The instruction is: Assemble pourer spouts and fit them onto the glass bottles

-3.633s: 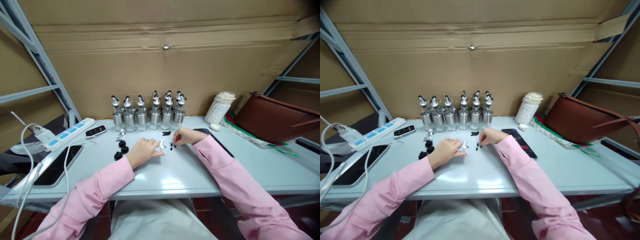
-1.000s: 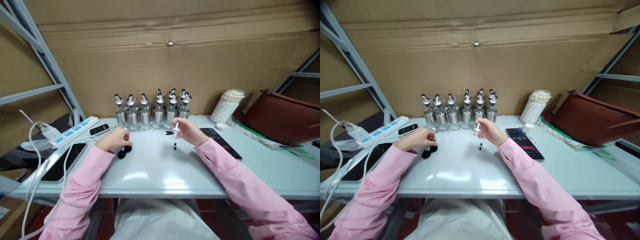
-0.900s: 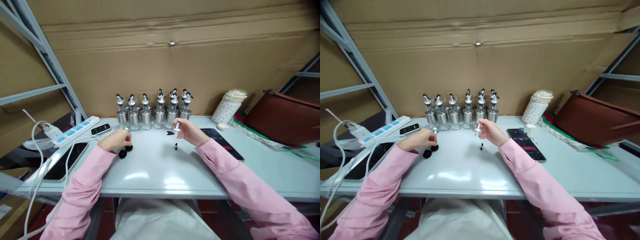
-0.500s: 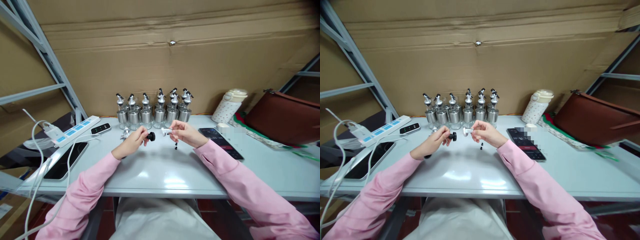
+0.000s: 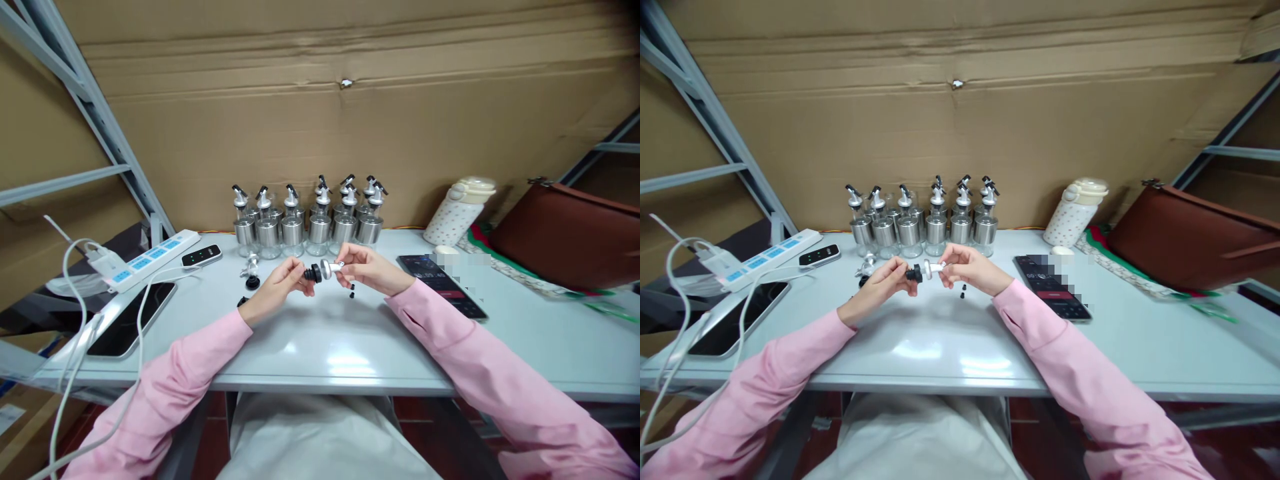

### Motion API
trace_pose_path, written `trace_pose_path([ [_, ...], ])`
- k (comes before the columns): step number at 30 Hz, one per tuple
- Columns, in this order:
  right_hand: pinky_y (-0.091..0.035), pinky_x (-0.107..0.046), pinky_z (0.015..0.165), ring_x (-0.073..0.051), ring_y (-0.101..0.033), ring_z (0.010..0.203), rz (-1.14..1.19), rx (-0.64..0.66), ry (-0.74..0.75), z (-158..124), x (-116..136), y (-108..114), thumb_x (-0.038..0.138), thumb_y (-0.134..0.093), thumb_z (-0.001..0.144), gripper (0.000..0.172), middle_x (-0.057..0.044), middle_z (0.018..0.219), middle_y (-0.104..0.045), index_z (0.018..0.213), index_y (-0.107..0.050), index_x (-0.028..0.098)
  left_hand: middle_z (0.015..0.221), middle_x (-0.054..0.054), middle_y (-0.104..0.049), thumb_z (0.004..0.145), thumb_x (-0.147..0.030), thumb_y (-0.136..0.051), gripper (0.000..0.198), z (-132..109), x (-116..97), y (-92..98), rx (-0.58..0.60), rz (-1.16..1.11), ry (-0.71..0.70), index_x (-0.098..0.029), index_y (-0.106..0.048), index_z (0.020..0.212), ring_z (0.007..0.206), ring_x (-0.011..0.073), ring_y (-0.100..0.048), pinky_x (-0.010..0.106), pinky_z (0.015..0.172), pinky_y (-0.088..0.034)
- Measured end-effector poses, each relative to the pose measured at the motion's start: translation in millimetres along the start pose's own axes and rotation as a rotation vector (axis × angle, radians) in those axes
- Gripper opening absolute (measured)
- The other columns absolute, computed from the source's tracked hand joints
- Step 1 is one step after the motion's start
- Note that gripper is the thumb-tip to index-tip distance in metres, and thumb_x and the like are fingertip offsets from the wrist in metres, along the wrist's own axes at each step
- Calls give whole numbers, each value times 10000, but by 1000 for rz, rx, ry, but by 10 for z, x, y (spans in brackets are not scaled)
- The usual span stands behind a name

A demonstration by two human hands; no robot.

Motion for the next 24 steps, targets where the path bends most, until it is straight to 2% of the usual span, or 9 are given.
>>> trace_pose_path([
  [5, -420, -224, 479, -92, -557, 493, -14, -7, -8, 4, -15, 15, 204, -680, 690, 179, 14, 584, -614, 766, -526, 152, 741, 9, -589, 746, -334, -643, 246, -8, -46, -40, 44, -49, -19, -149, -484, 783, 700, 152, -617, 320, 726, -453],
  [8, -398, -216, 466, -79, -521, 465, -34, -35, 40, 8, 34, 33, 227, -691, 678, 195, 29, 546, -587, 771, -535, 156, 801, 11, -592, 717, -269, -677, 226, -18, -59, -68, 78, -70, -18, -145, -504, 791, 715, 149, -630, 318, 747, -458],
  [12, -374, -212, 460, -70, -485, 448, -79, -73, 76, 10, 70, 70, 252, -698, 663, 217, 37, 533, -572, 771, -534, 161, 837, 4, -593, 684, -213, -703, 252, -15, -65, -55, 55, -64, -24, -157, -479, 784, 692, 136, -630, 306, 727, -464],
  [19, -345, -211, 457, -65, -460, 442, -169, -67, 92, 3, 94, 96, 236, -662, 689, 167, 40, 517, -552, 781, -556, 146, 793, 6, -621, 725, -319, -662, 270, -12, -107, -44, 20, 13, -30, -174, -447, 803, 622, 123, -613, 310, 700, -445],
  [24, -367, -206, 455, -64, -479, 446, -182, -40, 71, -6, 80, 53, 219, -674, 684, 157, 37, 514, -560, 772, -571, 140, 767, 24, -631, 749, -384, -626, 288, -13, -98, -63, 46, 25, -26, -175, -454, 847, 645, 137, -607, 317, 696, -440],
])
Point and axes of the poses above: each hand's wrist, its own z-axis towards the middle knuckle, its own y-axis out of the back of the hand, x = y × z, the point moved 9 cm from there along z, towards the middle knuckle
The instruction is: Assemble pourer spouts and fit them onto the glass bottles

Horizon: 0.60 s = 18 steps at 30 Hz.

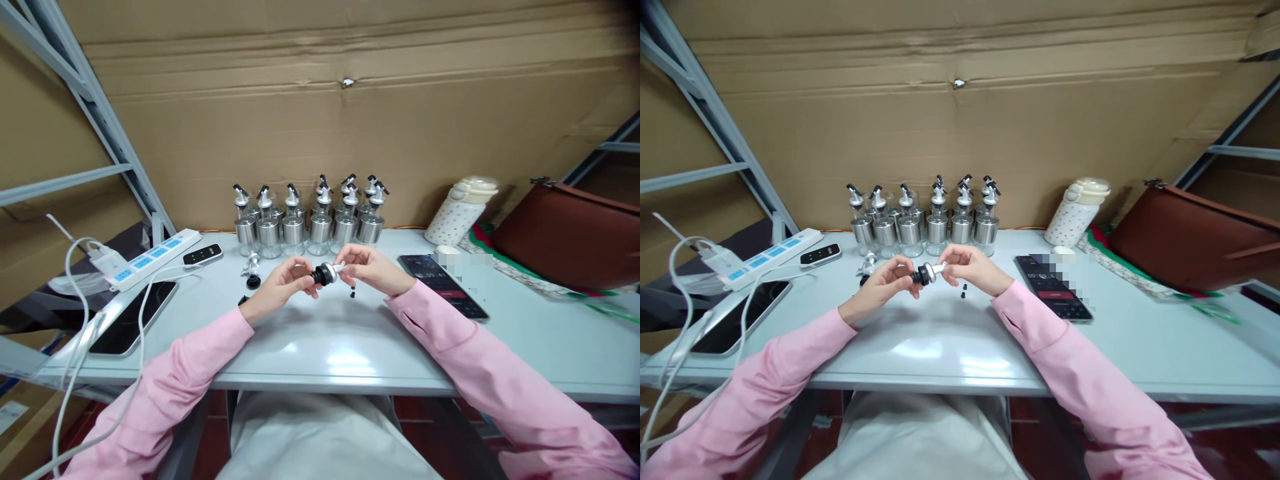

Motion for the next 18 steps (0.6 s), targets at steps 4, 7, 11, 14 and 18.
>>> trace_pose_path([
  [4, -440, -218, 472, -95, -572, 494, 114, 21, -44, -9, -32, -70, 251, -712, 659, 216, 9, 580, -624, 767, -559, 144, 758, -2, -596, 753, -395, -623, 312, 11, 26, 56, -21, -33, -28, -193, -443, 907, 655, 129, -599, 306, 692, -445],
  [7, -478, -207, 491, -107, -623, 540, 190, 26, -84, -14, -74, -126, 242, -733, 644, 241, 0, 626, -650, 768, -551, 142, 842, -5, -558, 769, -402, -604, 370, 3, 78, 30, 36, -84, -13, -240, -427, 1051, 697, 128, -598, 316, 709, -447],
  [11, -509, -199, 515, -115, -649, 570, 245, 51, -143, -19, -151, -190, 239, -747, 633, 270, 1, 636, -660, 768, -534, 143, 992, 56, -543, 798, -431, -555, 455, -43, 157, -141, 225, -136, 64, -264, -430, 1202, 819, 169, -596, 347, 753, -442],
  [14, -519, -197, 527, -116, -656, 576, 272, 65, -178, -24, -193, -211, 243, -750, 632, 283, -3, 649, -668, 763, -520, 142, 1011, 70, -548, 801, -424, -555, 417, -47, 139, -144, 226, -149, 46, -244, -502, 1173, 847, 177, -588, 334, 758, -434],
  [18, -528, -199, 534, -126, -665, 590, 268, 62, -210, -30, -219, -211, 261, -753, 627, 304, -12, 649, -673, 765, -511, 138, 990, 62, -567, 794, -406, -572, 372, -39, 136, -122, 204, -185, 42, -248, -542, 1130, 842, 175, -588, 322, 744, -436],
])
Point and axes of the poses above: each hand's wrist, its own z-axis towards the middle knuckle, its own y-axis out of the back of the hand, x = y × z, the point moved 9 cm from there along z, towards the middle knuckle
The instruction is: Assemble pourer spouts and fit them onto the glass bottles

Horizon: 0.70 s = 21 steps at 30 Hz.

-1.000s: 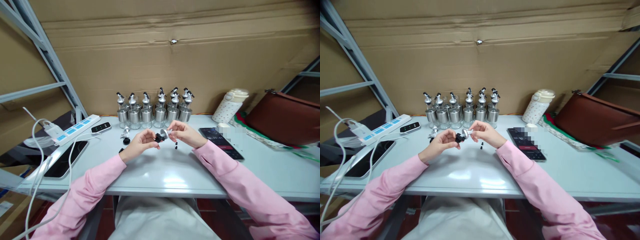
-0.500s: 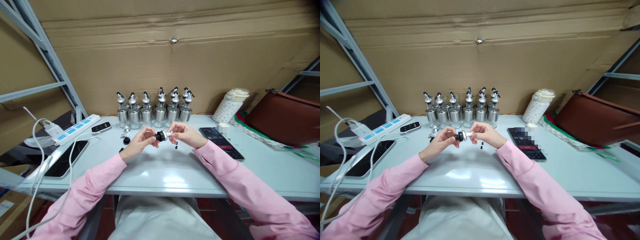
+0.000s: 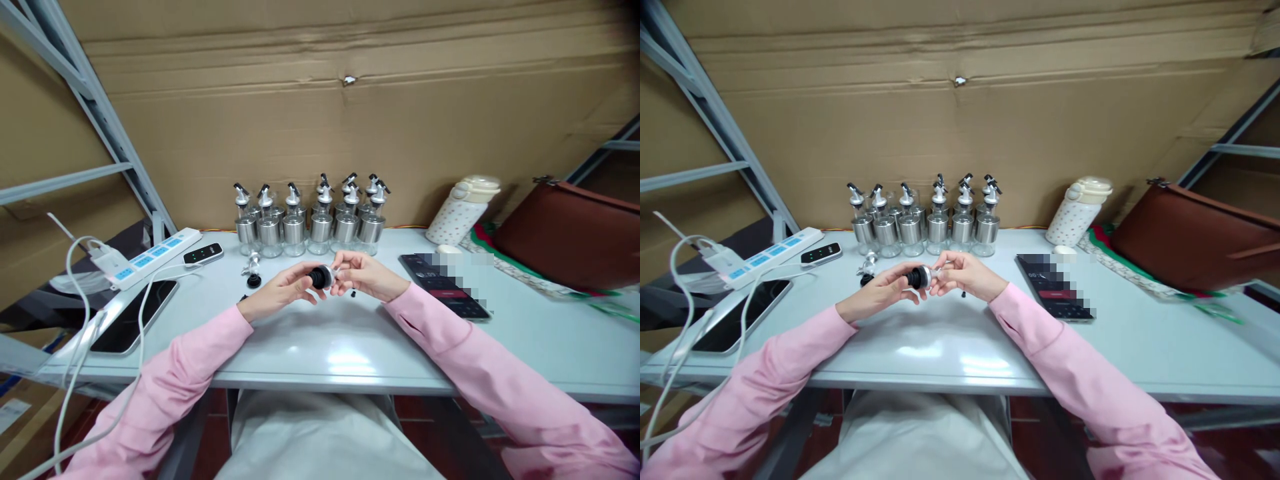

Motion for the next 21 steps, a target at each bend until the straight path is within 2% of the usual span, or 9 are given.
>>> trace_pose_path([
  [10, -522, -202, 504, -142, -668, 582, -36, -4, -70, -11, -35, -43, 322, -740, 632, 344, -18, 647, -676, 774, -479, 149, 1004, 84, -570, 783, -456, -563, 380, 3, 50, 76, -65, 29, 13, -201, -549, 1065, 882, 183, -562, 314, 733, -440],
  [21, -526, -211, 499, -145, -665, 562, -61, -24, -47, -14, -12, -44, 328, -739, 631, 338, -25, 636, -674, 775, -503, 135, 954, 74, -571, 789, -403, -582, 328, 19, 22, 91, -69, 15, -5, -187, -567, 1036, 860, 173, -554, 301, 723, -433],
])
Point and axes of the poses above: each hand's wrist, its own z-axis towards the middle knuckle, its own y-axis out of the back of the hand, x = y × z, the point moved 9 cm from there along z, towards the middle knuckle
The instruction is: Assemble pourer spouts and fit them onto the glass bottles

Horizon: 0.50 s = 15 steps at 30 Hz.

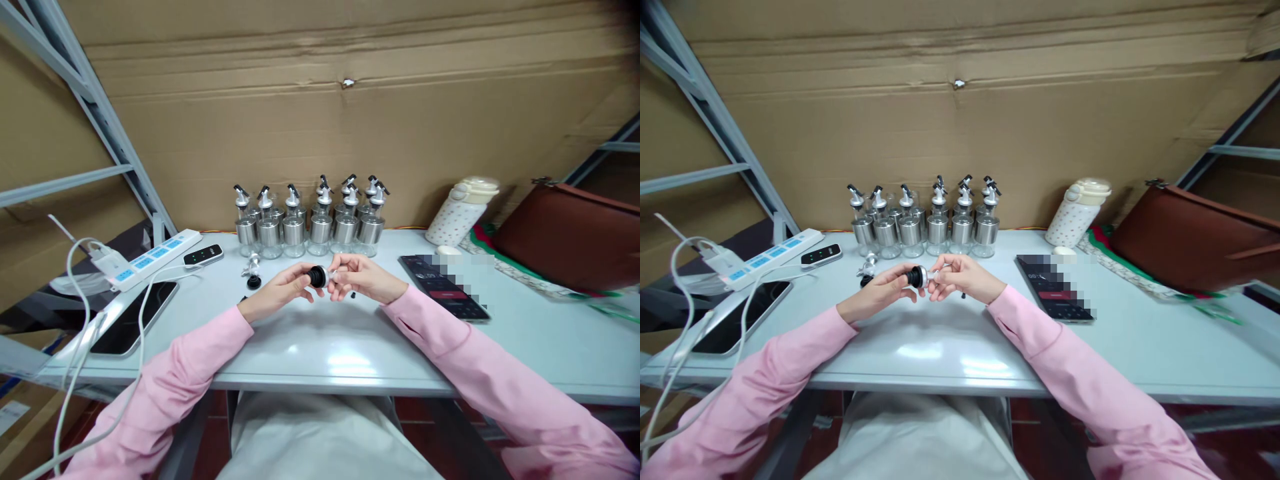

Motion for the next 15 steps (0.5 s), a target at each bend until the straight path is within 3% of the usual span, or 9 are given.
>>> trace_pose_path([
  [9, -534, -274, 599, -152, -660, 644, -63, -39, 9, 53, -33, 57, 332, -724, 639, 318, -36, 710, -661, 819, -551, 134, 864, 31, -538, 790, -431, -564, 337, -3, 14, 64, -90, 100, -41, -185, -530, 1019, 770, 134, -514, 304, 742, -411],
  [12, -517, -263, 624, -130, -614, 718, -290, -210, 158, 69, 83, 171, 334, -692, 661, 294, -37, 807, -624, 872, -597, 153, 777, 4, -531, 770, -438, -579, 333, 2, 22, 166, -213, 189, -14, -171, -513, 957, 712, 118, -507, 289, 725, -403],
  [15, -466, -220, 552, -94, -534, 654, -480, -337, 300, 35, 193, 179, 323, -643, 704, 268, -17, 780, -563, 918, -593, 170, 737, -23, -511, 751, -436, -592, 324, -4, 42, 265, -326, 212, 1, -177, -459, 891, 670, 107, -510, 281, 704, -408],
])
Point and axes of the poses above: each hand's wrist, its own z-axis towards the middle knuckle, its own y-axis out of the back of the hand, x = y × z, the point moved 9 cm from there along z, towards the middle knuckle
